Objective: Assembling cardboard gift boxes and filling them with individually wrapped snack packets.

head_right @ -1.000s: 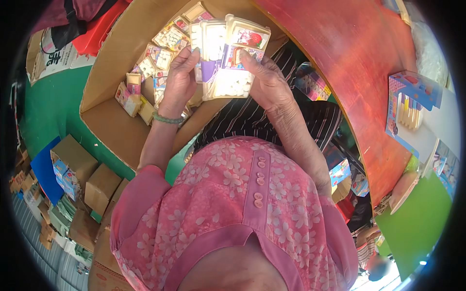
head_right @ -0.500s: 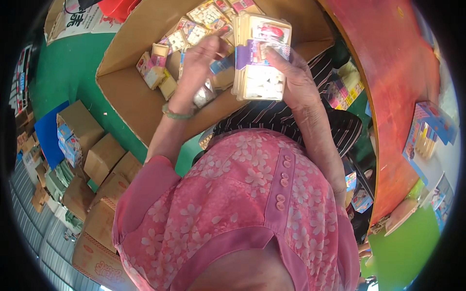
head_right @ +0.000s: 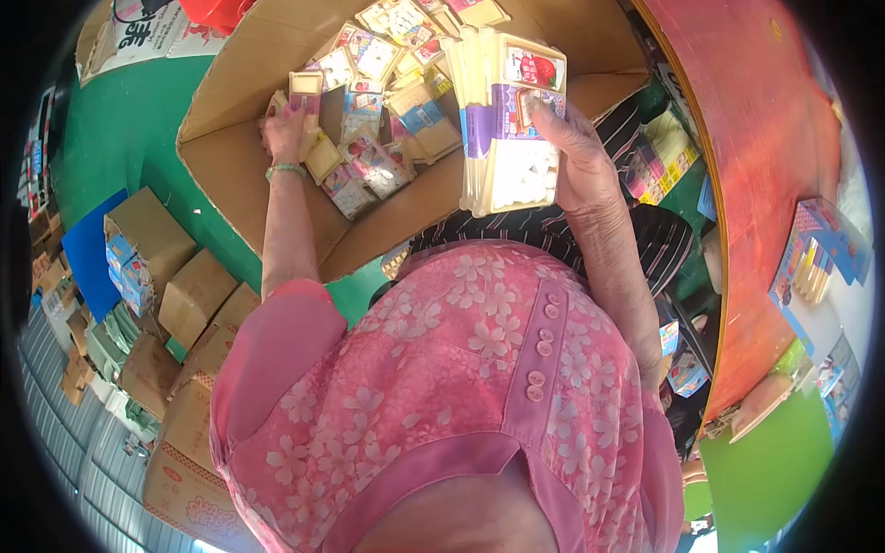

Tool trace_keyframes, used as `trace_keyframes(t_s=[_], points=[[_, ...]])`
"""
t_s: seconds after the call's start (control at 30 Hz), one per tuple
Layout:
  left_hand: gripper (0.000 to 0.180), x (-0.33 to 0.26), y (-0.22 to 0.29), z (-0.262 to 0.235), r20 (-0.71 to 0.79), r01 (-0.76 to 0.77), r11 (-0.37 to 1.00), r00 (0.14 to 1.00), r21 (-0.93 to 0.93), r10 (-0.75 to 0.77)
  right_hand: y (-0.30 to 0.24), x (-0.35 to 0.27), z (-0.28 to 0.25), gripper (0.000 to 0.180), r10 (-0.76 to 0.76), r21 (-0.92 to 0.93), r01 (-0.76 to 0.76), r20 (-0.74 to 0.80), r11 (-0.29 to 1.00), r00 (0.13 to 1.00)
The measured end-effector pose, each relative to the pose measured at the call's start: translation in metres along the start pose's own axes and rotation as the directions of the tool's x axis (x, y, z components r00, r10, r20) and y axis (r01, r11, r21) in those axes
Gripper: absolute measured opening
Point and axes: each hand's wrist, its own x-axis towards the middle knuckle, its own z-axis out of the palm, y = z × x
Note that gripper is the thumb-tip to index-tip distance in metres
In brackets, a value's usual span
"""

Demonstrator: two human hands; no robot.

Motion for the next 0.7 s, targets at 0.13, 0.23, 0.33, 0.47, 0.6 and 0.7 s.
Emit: trace_keyframes(t_s=[0.13,0.23,0.33,0.47,0.6,0.7], points=[[0.052,0.029,-0.07,0.034,-0.129,0.072,0.943,0.984,-0.326,-0.119,0.003,0.001,0.012,0.057,0.033,-0.01,-0.033,0.071,0.999,0.997],[0.088,0.01,-0.05,0.03,0.01,0.083,0.91,0.996,-0.407,-0.086,0.003,0.001,0.006,0.056,0.042,-0.002,-0.042,0.108,0.999,0.993],[0.078,-0.04,-0.004,-0.002,-0.058,-0.04,0.844,0.998,-0.535,0.01,0.001,0.001,-0.001,0.055,0.058,-0.02,-0.057,0.066,0.998,0.996],[0.049,-0.093,0.034,-0.055,0.239,0.133,0.389,0.942,-0.911,0.237,-0.002,0.003,0.011,0.051,-0.007,0.031,0.003,0.109,1.0,0.994],[0.041,-0.157,0.088,-0.093,0.354,0.374,0.088,0.742,-0.923,0.569,0.005,0.005,-0.004,0.054,-0.055,0.342,-0.01,0.179,0.94,0.982],[0.051,-0.202,0.123,-0.101,0.369,0.493,0.064,0.552,-0.868,0.748,0.007,0.001,-0.014,0.053,-0.054,0.522,-0.053,0.188,0.851,0.981]])
